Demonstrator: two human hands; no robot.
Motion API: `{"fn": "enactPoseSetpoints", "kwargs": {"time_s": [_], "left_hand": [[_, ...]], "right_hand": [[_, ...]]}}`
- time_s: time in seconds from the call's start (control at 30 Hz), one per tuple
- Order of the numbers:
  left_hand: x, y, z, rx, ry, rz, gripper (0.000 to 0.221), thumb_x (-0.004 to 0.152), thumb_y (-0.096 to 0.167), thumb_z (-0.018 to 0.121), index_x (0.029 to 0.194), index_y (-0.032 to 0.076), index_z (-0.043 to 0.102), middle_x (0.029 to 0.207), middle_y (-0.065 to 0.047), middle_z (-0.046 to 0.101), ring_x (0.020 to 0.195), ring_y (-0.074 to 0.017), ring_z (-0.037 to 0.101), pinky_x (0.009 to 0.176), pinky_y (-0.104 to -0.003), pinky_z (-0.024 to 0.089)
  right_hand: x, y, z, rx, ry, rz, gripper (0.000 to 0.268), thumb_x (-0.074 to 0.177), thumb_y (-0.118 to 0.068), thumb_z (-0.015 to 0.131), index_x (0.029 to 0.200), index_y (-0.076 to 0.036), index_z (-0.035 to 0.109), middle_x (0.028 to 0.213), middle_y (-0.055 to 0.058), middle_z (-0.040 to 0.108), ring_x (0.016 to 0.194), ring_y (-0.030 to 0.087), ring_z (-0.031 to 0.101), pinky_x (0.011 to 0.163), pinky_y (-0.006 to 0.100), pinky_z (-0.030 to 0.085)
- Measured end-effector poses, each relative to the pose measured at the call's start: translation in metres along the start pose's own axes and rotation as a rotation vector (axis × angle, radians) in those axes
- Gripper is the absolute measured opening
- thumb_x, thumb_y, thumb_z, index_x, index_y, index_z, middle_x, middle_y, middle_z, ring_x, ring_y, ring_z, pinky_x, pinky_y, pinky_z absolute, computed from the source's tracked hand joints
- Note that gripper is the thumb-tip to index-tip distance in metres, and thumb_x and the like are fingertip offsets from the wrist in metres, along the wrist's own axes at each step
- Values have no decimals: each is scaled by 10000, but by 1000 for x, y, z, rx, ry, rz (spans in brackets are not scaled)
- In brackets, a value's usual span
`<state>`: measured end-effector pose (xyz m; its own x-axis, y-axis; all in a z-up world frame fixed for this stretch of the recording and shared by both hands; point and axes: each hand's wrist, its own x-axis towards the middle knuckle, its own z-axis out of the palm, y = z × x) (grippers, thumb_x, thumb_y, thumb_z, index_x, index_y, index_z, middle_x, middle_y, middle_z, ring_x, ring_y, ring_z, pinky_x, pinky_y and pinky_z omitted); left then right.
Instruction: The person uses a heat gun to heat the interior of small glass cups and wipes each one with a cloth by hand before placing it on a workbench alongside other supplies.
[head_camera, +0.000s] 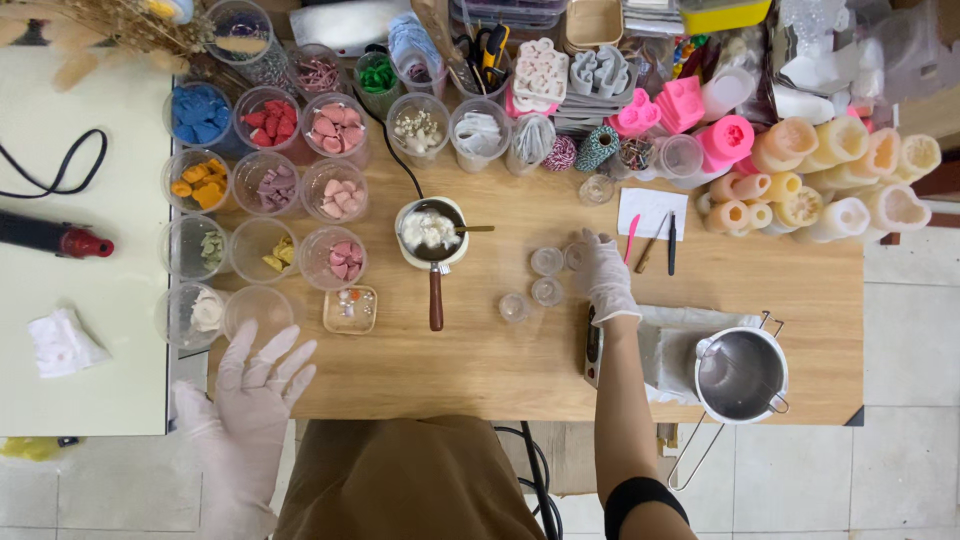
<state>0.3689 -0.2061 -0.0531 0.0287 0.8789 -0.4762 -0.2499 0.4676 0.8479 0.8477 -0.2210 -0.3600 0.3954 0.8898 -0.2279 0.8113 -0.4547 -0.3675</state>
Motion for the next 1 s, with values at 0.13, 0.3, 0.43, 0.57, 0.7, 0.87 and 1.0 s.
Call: {"fn": "enactPoseSetpoints", "kwargs": {"time_s": [0.13, 0.3, 0.43, 0.57, 0.7, 0.87, 1.0], "left_hand": [[-2, -2, 2, 12, -74, 71, 988, 922, 774, 211, 1598, 56, 268, 1513, -308, 431, 1383, -451, 462, 1159, -543, 337], [-3, 4, -9, -31, -70, 53, 985, 912, 777, 235, 1587, 62, 293, 1507, -290, 450, 1381, -428, 481, 1142, -516, 351], [1, 11, -35, -81, -12, 41, 976, 916, 773, 251, 1574, 55, 311, 1506, -281, 453, 1382, -418, 483, 1141, -499, 362], [16, 14, -64, -139, -54, 64, 933, 942, 739, 244, 1570, 54, 328, 1499, -260, 465, 1377, -403, 488, 1134, -484, 373], [37, 26, -97, -185, -40, 43, 880, 979, 702, 216, 1549, 49, 368, 1470, -238, 510, 1340, -391, 530, 1100, -471, 400], [75, 44, -154, -245, -105, 65, 848, 1003, 675, 232, 1555, 47, 373, 1436, -234, 539, 1308, -365, 547, 1096, -464, 423], [103, 66, -226, -276, -145, 96, 779, 1010, 615, 264, 1539, 49, 349, 1447, -207, 543, 1302, -328, 577, 1140, -463, 433]], "right_hand": [[-6, -9, 19, 34, 45, 83, 575, 819, -163, 734, 1376, -171, 590, 1306, 198, 634, 1095, 396, 641, 878, 501, 532], [-7, -17, 15, 153, 35, 331, 408, 852, -336, 741, 1202, -134, 693, 1181, 147, 744, 1117, 350, 702, 946, 448, 561], [-21, -30, -22, 83, 158, 321, 468, 824, -404, 799, 1182, -117, 704, 1129, 202, 716, 1079, 380, 681, 924, 449, 545], [-55, -71, -88, 17, 252, 275, 613, 697, -382, 823, 1225, -107, 680, 1130, 166, 722, 1013, 368, 692, 864, 462, 538], [-98, -142, -153, -8, 220, 392, 552, 838, -472, 795, 1249, -119, 689, 1142, 175, 726, 1039, 362, 697, 910, 471, 534], [-145, -263, -194, 82, 363, 164, 530, 793, -344, 828, 1232, -91, 673, 1160, 152, 697, 990, 332, 698, 870, 452, 537], [-170, -393, -190, 169, 345, -128, 583, 732, -230, 861, 1249, -73, 644, 1151, 149, 668, 1018, 317, 680, 868, 417, 541]]}}
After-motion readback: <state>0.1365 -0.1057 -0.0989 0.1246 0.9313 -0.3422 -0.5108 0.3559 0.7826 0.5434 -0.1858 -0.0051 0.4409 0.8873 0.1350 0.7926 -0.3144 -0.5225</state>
